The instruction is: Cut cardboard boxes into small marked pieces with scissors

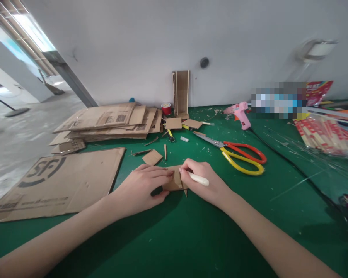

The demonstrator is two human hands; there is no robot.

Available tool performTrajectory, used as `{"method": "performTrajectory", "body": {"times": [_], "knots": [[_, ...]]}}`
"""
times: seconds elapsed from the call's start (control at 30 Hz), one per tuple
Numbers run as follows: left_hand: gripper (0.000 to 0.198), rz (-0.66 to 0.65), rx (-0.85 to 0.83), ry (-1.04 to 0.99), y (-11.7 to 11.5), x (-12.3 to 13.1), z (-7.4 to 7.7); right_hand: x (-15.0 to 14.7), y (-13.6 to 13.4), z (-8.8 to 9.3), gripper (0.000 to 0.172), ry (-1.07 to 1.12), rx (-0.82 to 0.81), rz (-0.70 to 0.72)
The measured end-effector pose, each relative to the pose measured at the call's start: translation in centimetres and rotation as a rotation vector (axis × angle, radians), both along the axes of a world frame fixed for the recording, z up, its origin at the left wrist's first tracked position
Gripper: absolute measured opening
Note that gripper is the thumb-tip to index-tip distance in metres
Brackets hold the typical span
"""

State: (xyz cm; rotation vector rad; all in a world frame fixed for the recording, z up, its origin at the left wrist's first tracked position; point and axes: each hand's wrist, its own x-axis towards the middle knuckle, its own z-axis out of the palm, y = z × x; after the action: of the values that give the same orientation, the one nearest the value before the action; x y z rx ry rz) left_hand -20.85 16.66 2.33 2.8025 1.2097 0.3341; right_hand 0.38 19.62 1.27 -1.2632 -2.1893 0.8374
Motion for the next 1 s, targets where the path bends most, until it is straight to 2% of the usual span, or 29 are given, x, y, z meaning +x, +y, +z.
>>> {"method": "performTrajectory", "body": {"times": [0.43,0.8,0.9,1.0], "knots": [[0.018,0.006,0.015,0.025,-0.31,0.38,0.14,0.47,0.1,-0.37,0.021,-0.035,0.042,0.079],[0.016,0.01,0.016,0.026,-0.48,0.45,0.23,0.95,-0.25,0.17,0.026,-0.026,-0.032,0.178],[0.016,0.006,0.017,0.014,-0.4,0.38,0.06,0.91,-0.39,0.23,0.025,-0.004,-0.119,0.191],[0.019,0.003,0.019,0.001,-0.36,0.29,-0.06,0.94,-0.57,0.11,0.022,0.175,-0.334,0.077]]}}
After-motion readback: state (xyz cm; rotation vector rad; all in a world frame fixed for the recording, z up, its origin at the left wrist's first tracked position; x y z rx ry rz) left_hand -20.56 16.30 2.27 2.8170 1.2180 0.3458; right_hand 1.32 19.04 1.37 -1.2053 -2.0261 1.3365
